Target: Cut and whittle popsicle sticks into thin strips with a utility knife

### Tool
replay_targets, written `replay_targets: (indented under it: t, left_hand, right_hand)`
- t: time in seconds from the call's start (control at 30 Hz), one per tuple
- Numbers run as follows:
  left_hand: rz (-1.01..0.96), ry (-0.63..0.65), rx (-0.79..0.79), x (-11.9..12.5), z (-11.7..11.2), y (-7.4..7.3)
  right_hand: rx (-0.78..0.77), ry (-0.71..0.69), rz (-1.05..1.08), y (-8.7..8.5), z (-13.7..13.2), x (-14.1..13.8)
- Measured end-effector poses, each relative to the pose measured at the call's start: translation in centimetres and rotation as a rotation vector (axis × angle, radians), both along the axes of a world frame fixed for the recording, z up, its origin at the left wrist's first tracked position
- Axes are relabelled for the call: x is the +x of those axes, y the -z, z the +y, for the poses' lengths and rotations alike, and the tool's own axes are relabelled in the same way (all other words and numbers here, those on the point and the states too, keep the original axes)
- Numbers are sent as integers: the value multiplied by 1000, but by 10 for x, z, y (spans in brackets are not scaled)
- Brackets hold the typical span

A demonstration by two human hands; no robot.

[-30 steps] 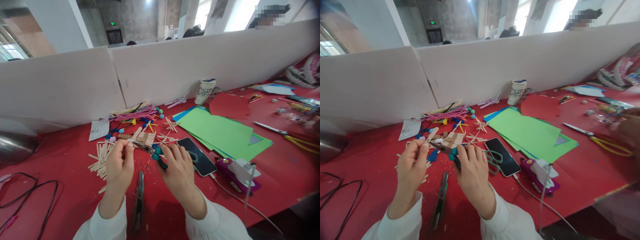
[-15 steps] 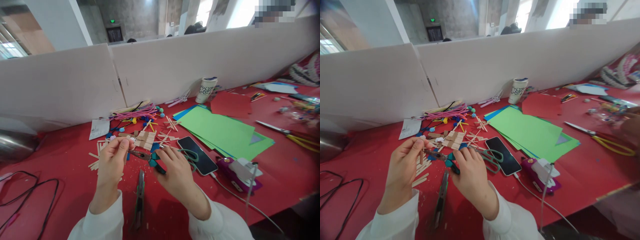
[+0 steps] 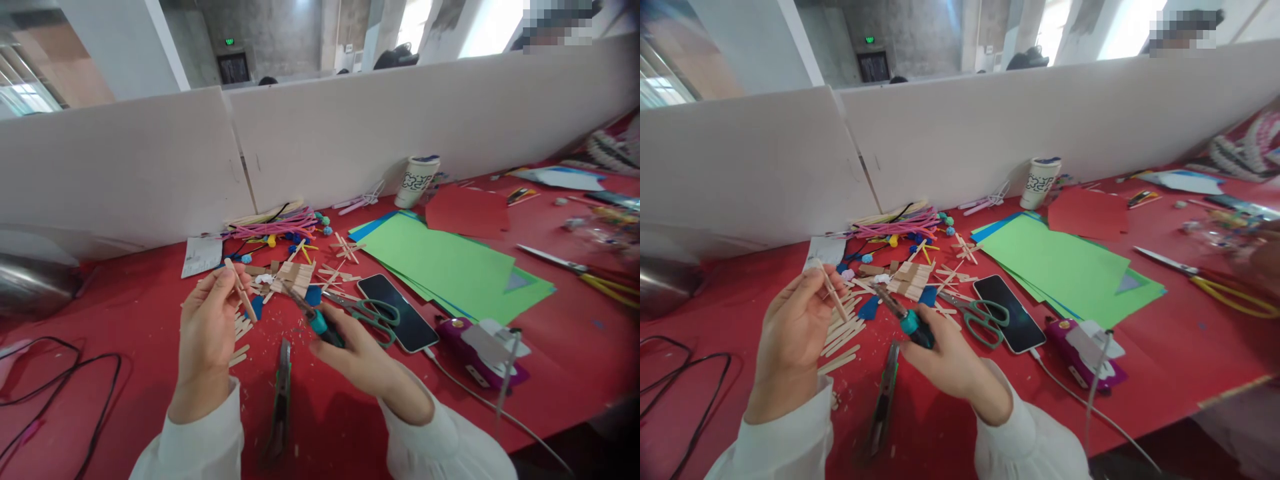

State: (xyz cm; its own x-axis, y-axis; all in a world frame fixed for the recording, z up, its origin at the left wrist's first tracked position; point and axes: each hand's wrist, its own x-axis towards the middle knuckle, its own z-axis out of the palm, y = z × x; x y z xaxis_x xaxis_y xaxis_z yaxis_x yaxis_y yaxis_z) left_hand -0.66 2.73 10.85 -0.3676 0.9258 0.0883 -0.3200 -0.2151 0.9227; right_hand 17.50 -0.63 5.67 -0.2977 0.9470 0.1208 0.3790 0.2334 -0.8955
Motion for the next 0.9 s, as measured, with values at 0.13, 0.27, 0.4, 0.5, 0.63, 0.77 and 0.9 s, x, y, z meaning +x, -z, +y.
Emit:
replay_targets:
  t: [0.13,0.27,0.4,0.5,0.63,0.77,0.9]
  left_hand:
    - [49,17,-45,0,1,0]
    - [158,-3,10,2,-3,-2]
    - [281,-28,15,4,-7,-2]
    - [322,-31,37,3,-9,1]
    - [348,-21,50,1,-11,1]
    - [389,-22,62,1,-14,-3]
    - [397,-13,71,2,-17,-6]
  right_hand:
    - [64,122,-304,21,-11,15]
    - [195,302,-631,61,-25,28]
    - [358,414,-728,90,-32,34]
    - [421,458,-737,95,-34,35]
    - [418,456,-767,94,-34,36]
    - [392,467,-707,95,-35,37]
    - [269,486,-485,95,-34,37]
